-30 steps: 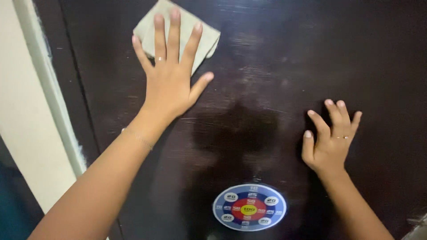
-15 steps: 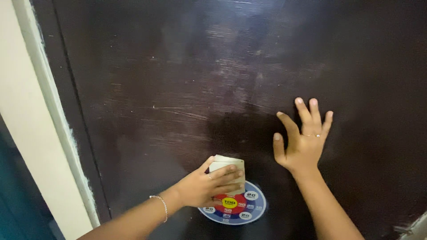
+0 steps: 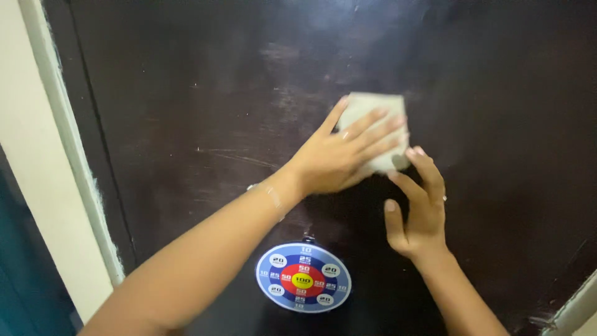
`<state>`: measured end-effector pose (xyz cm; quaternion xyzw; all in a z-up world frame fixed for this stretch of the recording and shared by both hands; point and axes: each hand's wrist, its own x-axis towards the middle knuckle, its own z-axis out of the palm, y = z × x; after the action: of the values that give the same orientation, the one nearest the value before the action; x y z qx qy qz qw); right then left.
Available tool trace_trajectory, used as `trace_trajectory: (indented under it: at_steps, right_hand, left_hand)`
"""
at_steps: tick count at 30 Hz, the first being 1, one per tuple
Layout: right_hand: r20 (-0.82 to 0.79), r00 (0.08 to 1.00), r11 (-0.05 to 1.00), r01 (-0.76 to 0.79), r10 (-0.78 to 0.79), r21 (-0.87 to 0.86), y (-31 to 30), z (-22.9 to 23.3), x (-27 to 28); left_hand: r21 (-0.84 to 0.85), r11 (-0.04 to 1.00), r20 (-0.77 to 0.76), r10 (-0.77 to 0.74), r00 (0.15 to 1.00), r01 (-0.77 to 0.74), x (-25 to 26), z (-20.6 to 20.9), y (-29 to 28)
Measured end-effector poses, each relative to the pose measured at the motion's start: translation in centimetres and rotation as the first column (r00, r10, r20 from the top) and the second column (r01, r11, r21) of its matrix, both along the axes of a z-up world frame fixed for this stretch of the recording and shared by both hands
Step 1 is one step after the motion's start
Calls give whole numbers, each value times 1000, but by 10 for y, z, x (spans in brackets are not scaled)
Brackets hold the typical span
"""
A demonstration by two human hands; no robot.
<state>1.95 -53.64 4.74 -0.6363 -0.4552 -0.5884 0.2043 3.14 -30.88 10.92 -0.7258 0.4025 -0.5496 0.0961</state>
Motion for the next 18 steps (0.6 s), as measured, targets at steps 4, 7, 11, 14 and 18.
trace_trajectory:
  at_steps: [4, 7, 11, 14, 18]
  right_hand:
    - [-20, 999, 998, -49, 48, -26, 13, 51, -6]
    - [26, 996, 996, 87, -88, 38, 16, 74, 1]
    - [124, 903, 911, 402, -411, 92, 22, 82, 19]
    - [199, 845, 867, 472, -496, 158, 24, 75, 17]
    - [175, 843, 860, 505, -508, 64, 12, 19, 17]
  left_hand:
    - [-74, 984, -34, 163, 986, -165, -12, 53, -41]
    - [-263, 959, -26, -119, 993, 108, 8, 57, -51]
    - [-348, 867, -79, -407, 910, 357, -1, 46, -32]
    - [-331, 861, -69, -429, 901, 385, -7, 18, -15]
    - [-342, 864, -76, -418, 905, 370, -18, -38, 21]
